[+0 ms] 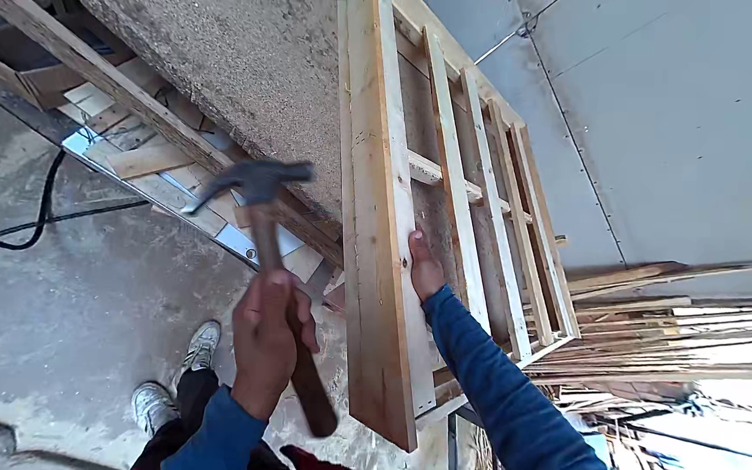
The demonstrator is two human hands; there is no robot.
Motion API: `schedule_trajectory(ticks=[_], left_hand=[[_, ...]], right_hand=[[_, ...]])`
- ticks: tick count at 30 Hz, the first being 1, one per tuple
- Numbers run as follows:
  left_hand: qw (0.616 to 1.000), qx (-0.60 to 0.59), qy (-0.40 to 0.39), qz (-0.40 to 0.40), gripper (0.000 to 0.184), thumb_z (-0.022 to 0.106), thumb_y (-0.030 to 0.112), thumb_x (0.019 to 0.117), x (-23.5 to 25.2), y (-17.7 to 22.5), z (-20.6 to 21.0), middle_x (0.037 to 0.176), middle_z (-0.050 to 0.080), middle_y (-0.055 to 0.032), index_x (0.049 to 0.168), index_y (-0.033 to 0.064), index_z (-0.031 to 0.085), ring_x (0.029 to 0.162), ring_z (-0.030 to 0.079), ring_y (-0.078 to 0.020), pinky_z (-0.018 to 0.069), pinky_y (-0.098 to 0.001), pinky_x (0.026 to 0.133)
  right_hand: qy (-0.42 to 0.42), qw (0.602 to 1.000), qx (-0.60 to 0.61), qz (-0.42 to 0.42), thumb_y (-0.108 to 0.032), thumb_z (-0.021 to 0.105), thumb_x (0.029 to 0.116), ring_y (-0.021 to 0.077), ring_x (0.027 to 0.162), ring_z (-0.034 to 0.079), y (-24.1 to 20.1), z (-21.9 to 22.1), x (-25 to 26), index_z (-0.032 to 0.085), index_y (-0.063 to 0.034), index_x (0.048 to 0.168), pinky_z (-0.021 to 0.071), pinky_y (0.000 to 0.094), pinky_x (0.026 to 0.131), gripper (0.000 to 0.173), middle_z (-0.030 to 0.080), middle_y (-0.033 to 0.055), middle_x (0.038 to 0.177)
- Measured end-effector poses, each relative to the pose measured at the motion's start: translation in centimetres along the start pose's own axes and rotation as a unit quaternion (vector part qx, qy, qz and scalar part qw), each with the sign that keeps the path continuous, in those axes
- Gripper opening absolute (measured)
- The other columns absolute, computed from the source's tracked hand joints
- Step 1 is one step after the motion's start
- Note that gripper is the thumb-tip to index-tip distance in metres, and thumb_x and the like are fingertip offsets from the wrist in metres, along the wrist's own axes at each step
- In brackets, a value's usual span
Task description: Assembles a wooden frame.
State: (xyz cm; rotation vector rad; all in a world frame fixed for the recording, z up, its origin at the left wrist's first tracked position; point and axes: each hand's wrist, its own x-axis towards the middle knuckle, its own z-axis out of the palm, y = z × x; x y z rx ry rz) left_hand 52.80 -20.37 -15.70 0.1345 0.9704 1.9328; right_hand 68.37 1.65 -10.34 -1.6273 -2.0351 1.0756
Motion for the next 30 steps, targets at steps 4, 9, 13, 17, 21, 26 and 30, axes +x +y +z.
schedule_trajectory(ticks=[4,9,13,17,21,26,30], left_hand=[[0.994,0.097,-0.031,-0.048,0.035,0.032,0.034,0.1127,0.9,-3.0,3.2,0.065,0.057,-0.0070,0.118,0.0048,0.050,0.046,0.059,-0.0215,0.0584,-0.0405,0.046],[0.991,0.071,-0.071,-0.088,0.037,0.038,0.037,0.1113,0.0,0.0,0.7,0.065,0.054,-0.0062,0.115,0.0063,0.057,0.042,0.054,-0.0186,0.0557,-0.0362,0.041],[0.998,0.059,0.027,0.008,0.038,0.026,0.038,0.1131,0.7,-1.7,3.5,0.060,0.054,-0.0037,0.112,0.0069,0.048,0.039,0.055,-0.0182,0.0570,-0.0391,0.040],[0.959,0.172,-0.119,-0.193,0.042,0.035,0.044,0.1117,0.1,-1.2,2.7,0.066,0.054,-0.0057,0.116,0.0058,0.053,0.041,0.052,-0.0166,0.0524,-0.0352,0.037],[0.997,0.025,0.020,-0.068,0.044,0.031,0.044,0.1118,-6.4,-0.1,-1.8,0.065,0.052,-0.0021,0.109,0.0089,0.057,0.040,0.050,-0.0140,0.0524,-0.0333,0.036],[0.989,-0.022,0.097,0.106,0.038,0.023,0.041,0.1120,-11.7,-5.4,-0.5,0.064,0.055,0.0017,0.107,0.0151,0.050,0.043,0.058,-0.0175,0.0588,-0.0394,0.043],[0.983,0.088,-0.090,-0.130,0.032,0.041,0.031,0.1096,-13.1,-10.0,-0.7,0.064,0.059,-0.0035,0.109,0.0037,0.057,0.048,0.060,-0.0161,0.0566,-0.0329,0.046]], right_hand=[[0.006,1.000,-0.012,-0.007,-0.048,0.026,0.1105,0.0169,0.154,0.029,0.2,0.0,0.0,0.020,-0.0131,0.165,0.0242,0.0413,0.126,0.065,0.023,0.0073,0.170],[0.013,0.999,-0.048,-0.014,-0.050,0.023,0.1098,0.0215,0.157,0.020,0.8,-0.7,-0.1,0.015,-0.0089,0.165,0.0180,0.0454,0.128,0.069,0.017,0.0114,0.172],[0.006,0.999,-0.045,-0.017,-0.050,0.023,0.1102,0.0222,0.157,0.021,0.6,-0.8,0.3,0.016,-0.0092,0.165,0.0187,0.0462,0.127,0.069,0.017,0.0110,0.172],[0.030,0.999,-0.042,-0.013,-0.048,0.026,0.1102,0.0227,0.154,0.029,1.4,-1.2,0.2,0.011,-0.0074,0.165,0.0272,0.0446,0.125,0.070,0.024,0.0139,0.169],[0.052,0.993,0.076,-0.071,-0.045,0.033,0.1099,0.0209,0.152,0.034,3.5,-2.1,0.0,0.011,-0.0062,0.164,0.0309,0.0375,0.124,0.070,0.029,0.0156,0.166],[0.015,0.991,0.126,0.039,-0.051,0.022,0.1108,0.0116,0.130,0.056,5.5,-2.5,-8.5,0.042,-0.0135,0.154,0.0474,0.0363,0.108,0.061,0.057,0.0068,0.146],[0.039,0.997,0.054,0.046,-0.050,0.023,0.1112,0.0090,0.133,0.053,5.1,-2.2,-9.7,0.045,-0.0137,0.153,0.0428,0.0343,0.112,0.060,0.054,0.0068,0.149]])
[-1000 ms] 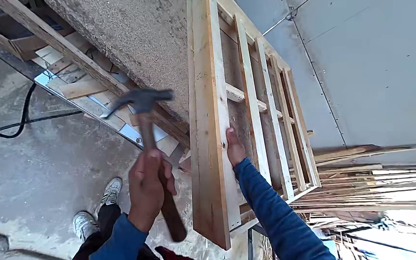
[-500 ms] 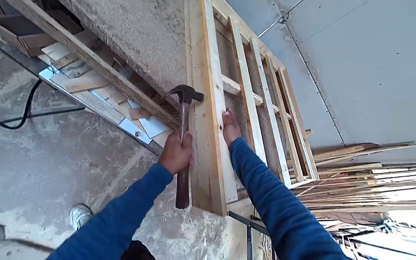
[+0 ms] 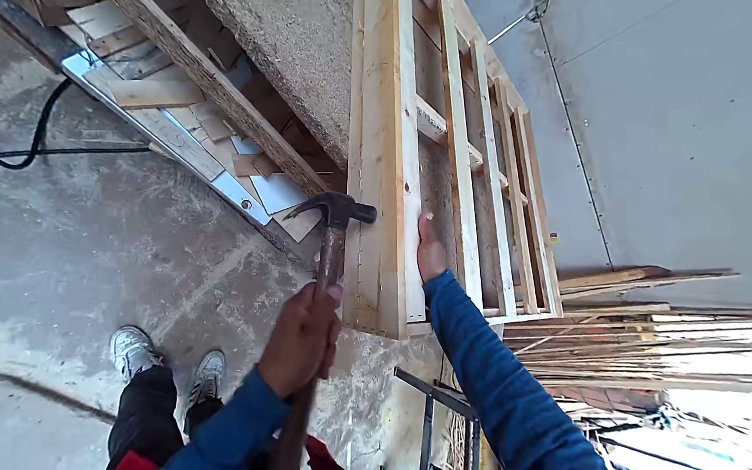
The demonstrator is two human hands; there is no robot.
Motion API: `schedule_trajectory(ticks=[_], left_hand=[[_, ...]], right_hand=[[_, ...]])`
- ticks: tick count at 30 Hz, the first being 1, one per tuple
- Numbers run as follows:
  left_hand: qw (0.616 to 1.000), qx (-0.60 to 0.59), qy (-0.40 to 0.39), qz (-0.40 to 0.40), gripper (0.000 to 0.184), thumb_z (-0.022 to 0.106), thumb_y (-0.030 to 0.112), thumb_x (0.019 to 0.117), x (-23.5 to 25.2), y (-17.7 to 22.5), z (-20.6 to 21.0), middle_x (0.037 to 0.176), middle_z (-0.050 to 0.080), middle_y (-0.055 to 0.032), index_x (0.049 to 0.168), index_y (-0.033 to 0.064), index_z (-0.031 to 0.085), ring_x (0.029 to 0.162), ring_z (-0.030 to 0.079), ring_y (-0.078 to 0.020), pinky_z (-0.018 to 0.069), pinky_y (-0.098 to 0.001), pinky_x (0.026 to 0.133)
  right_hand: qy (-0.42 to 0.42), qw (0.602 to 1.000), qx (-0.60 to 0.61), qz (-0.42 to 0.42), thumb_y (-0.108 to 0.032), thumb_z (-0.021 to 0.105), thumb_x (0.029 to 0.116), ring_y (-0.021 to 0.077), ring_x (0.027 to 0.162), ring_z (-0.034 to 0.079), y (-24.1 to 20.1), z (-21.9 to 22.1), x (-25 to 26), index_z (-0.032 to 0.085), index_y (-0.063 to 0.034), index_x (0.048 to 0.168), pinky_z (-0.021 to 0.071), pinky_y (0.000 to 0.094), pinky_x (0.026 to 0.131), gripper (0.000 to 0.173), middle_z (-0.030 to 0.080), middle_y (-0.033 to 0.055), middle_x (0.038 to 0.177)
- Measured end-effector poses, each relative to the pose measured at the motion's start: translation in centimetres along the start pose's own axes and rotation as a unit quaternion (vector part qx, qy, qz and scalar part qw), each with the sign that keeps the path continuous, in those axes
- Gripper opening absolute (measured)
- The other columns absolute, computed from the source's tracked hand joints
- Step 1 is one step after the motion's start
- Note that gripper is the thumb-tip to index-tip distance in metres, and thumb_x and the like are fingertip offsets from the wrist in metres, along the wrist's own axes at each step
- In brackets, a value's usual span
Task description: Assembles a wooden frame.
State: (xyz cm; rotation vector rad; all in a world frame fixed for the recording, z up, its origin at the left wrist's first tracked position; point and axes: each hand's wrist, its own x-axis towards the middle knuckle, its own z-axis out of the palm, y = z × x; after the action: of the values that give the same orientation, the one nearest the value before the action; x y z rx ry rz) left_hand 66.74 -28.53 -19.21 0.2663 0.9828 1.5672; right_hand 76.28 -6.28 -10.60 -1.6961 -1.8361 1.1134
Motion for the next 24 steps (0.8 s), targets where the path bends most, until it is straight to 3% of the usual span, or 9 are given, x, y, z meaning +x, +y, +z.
schedule_trajectory(ticks=[5,7,9,12,15,18,21,23,24], left_hand=[[0.960,-0.114,0.148,0.208,0.033,0.031,0.039,0.1109,-1.5,3.0,-0.7,0.063,0.054,-0.0007,0.108,0.0128,0.051,0.041,0.056,-0.0190,0.0583,-0.0407,0.040],[0.982,-0.033,0.110,0.150,0.033,0.031,0.036,0.1120,-0.6,1.7,0.7,0.062,0.055,-0.0024,0.110,0.0086,0.050,0.042,0.057,-0.0194,0.0584,-0.0399,0.042],[0.997,0.079,0.004,0.001,0.035,0.037,0.036,0.1121,-0.2,1.2,1.1,0.063,0.057,-0.0063,0.115,0.0050,0.053,0.044,0.058,-0.0195,0.0561,-0.0364,0.044],[0.997,0.025,-0.023,-0.069,0.040,0.037,0.042,0.1111,-2.9,2.6,-1.8,0.064,0.053,-0.0057,0.115,0.0076,0.057,0.041,0.052,-0.0177,0.0538,-0.0358,0.038],[0.985,-0.077,0.112,0.110,0.038,0.034,0.041,0.1099,-7.0,2.5,-4.2,0.064,0.053,-0.0019,0.107,0.0123,0.058,0.041,0.053,-0.0176,0.0565,-0.0387,0.040],[0.947,-0.120,0.193,0.228,0.036,0.029,0.038,0.1113,-8.3,-1.3,-1.7,0.061,0.054,0.0003,0.104,0.0122,0.053,0.042,0.057,-0.0187,0.0577,-0.0405,0.041],[0.996,0.045,0.018,0.070,0.035,0.038,0.032,0.1095,-6.9,-8.6,1.4,0.062,0.060,-0.0006,0.102,0.0037,0.056,0.047,0.061,-0.0149,0.0565,-0.0343,0.044],[0.998,0.034,-0.036,-0.025,0.037,0.041,0.035,0.1084,-7.5,-7.7,1.1,0.064,0.058,-0.0012,0.104,0.0039,0.059,0.047,0.059,-0.0145,0.0548,-0.0330,0.044],[1.000,-0.002,-0.026,-0.009,0.037,0.041,0.037,0.1083,-8.5,-6.0,0.1,0.065,0.058,-0.0022,0.106,0.0053,0.060,0.047,0.058,-0.0155,0.0554,-0.0331,0.044]], right_hand=[[0.003,0.999,-0.031,-0.020,-0.047,0.023,0.1119,0.0138,0.147,0.040,0.4,0.1,0.4,0.033,-0.0121,0.160,0.0305,0.0373,0.121,0.060,0.039,0.0082,0.163],[0.003,0.999,-0.042,-0.024,-0.047,0.024,0.1117,0.0149,0.150,0.036,0.6,-0.2,0.7,0.031,-0.0122,0.161,0.0275,0.0390,0.124,0.061,0.035,0.0075,0.165],[0.007,0.998,-0.047,-0.034,-0.047,0.025,0.1118,0.0164,0.150,0.036,0.6,-0.4,1.0,0.031,-0.0104,0.161,0.0276,0.0398,0.124,0.061,0.035,0.0097,0.165],[-0.002,0.999,-0.017,-0.052,-0.044,0.025,0.1124,0.0164,0.150,0.035,2.0,-1.3,0.6,0.029,-0.0071,0.161,0.0281,0.0365,0.123,0.061,0.032,0.0124,0.166],[-0.023,0.996,0.047,-0.073,-0.041,0.028,0.1125,0.0099,0.140,0.047,2.9,-1.6,0.2,0.037,-0.0087,0.157,0.0392,0.0301,0.116,0.056,0.045,0.0082,0.157],[-0.016,0.996,0.074,-0.044,-0.039,0.031,0.1126,0.0093,0.131,0.054,3.2,-1.3,-0.5,0.042,-0.0088,0.154,0.0449,0.0298,0.109,0.052,0.053,0.0080,0.149],[-0.018,0.996,0.072,-0.051,-0.040,0.031,0.1126,0.0089,0.133,0.052,3.2,-1.3,0.2,0.041,-0.0086,0.154,0.0436,0.0296,0.111,0.053,0.051,0.0078,0.152],[-0.016,0.996,0.064,-0.056,-0.041,0.028,0.1129,0.0075,0.130,0.054,4.1,-2.0,-0.2,0.042,-0.0085,0.153,0.0452,0.0284,0.109,0.053,0.053,0.0070,0.148],[-0.008,0.996,0.061,-0.062,-0.040,0.027,0.1130,0.0068,0.127,0.055,4.1,-2.0,-0.2,0.043,-0.0081,0.151,0.0460,0.0281,0.107,0.053,0.055,0.0070,0.145]])
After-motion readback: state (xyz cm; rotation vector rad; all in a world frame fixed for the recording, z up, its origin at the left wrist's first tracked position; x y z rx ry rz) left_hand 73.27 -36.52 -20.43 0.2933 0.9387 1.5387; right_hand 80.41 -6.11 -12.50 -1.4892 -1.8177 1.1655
